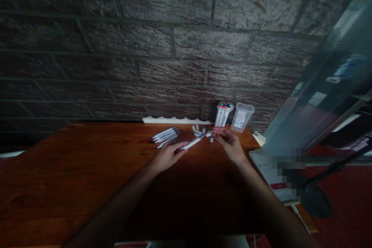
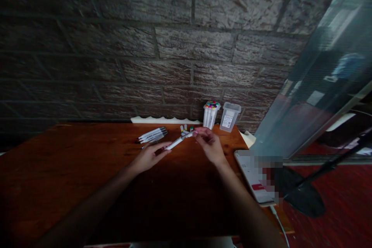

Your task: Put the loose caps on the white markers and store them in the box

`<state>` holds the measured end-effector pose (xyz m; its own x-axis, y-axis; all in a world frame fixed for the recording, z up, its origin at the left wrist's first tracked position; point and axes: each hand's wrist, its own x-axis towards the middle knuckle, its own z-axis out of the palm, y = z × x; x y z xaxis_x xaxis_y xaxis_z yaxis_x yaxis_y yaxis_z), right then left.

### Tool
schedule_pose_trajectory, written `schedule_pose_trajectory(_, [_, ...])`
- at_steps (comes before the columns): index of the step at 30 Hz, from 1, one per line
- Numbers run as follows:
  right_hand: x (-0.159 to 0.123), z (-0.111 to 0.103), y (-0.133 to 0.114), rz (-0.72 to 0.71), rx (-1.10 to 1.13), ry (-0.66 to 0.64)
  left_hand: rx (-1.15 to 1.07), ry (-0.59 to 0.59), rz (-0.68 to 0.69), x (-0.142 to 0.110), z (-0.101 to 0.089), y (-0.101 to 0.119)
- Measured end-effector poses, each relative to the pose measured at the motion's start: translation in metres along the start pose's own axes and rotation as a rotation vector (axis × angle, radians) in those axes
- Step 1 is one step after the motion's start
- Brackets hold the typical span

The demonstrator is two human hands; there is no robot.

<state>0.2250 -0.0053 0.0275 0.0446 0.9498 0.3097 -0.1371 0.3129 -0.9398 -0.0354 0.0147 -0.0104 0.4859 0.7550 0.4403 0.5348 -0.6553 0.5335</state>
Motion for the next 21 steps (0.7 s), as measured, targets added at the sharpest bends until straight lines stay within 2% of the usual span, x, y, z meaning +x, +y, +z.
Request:
schedule_pose_trajectory(8, [0.0,-0.002,0.002,0.043,-0.004,0.003,-0.004,-0.009,0.036,0.001,-0.003,0.002])
schedule_pose_trajectory(12, [-0.001,0.0,0.005,0.076,-0.029,-0.059,0.03,-0.015,0.088,0.001,-0.003,0.003])
schedule_pose_trajectory(18, [-0.004,0.002,0.015,0.096,-0.188,-0.132,0.213,0.043,0.107,0.0,-0.007,0.001])
schedule_pose_trajectory(21, [-0.007,0.003,0.014,0.137,-0.217,-0.191,0.298,-0.005,0.104,-0.002,-0.007,0.002])
